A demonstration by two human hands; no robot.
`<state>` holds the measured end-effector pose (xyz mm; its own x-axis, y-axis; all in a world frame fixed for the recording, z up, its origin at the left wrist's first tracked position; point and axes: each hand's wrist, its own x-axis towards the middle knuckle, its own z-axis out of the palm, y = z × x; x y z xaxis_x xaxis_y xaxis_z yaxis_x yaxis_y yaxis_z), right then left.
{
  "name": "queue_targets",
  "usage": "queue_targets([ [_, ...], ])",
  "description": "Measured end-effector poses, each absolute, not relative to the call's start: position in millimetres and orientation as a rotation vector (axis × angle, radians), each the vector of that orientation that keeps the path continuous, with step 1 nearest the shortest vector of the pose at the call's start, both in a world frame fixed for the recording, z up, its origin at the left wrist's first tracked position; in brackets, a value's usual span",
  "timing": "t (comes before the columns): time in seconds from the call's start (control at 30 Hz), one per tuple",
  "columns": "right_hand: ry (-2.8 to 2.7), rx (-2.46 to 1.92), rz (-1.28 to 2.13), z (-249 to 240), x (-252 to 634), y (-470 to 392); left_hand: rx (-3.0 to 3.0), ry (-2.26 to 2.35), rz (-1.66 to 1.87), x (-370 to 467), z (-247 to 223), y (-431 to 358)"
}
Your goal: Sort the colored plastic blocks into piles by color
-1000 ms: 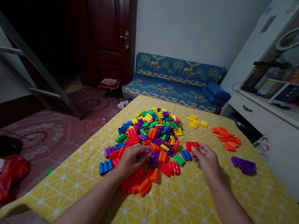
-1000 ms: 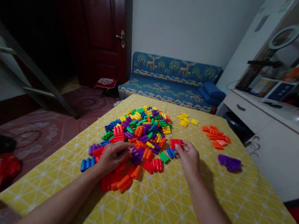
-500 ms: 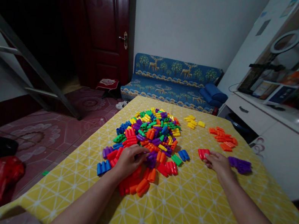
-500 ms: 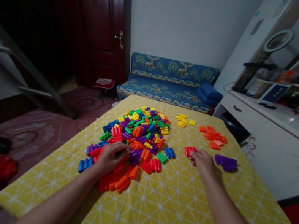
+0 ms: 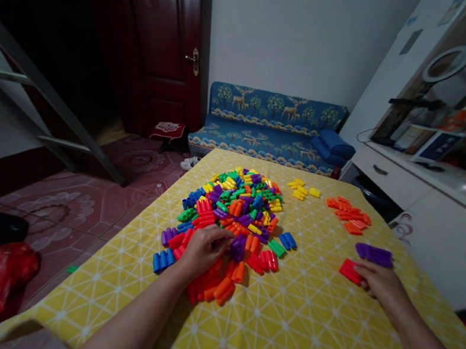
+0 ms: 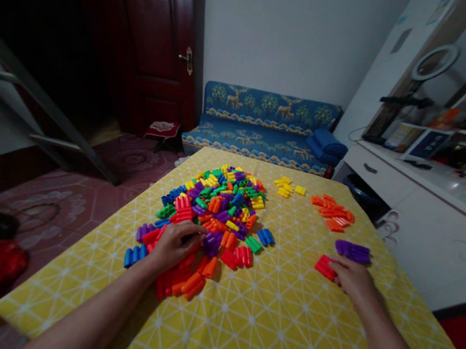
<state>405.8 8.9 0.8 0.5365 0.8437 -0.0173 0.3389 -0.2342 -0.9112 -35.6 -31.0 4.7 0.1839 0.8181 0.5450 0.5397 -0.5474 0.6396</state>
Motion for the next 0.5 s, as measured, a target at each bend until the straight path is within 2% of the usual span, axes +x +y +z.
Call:
queue_targets([
  [0.33, -0.975, -2.046, 0.635, 2, 502, -21, 2.162, 1.29, 1.298, -34, 8, -31],
  [0.5, -1.351, -1.933, 0.39, -3, 501, -19, 2.17, 1.314, 1.28, -34, 10, -32],
])
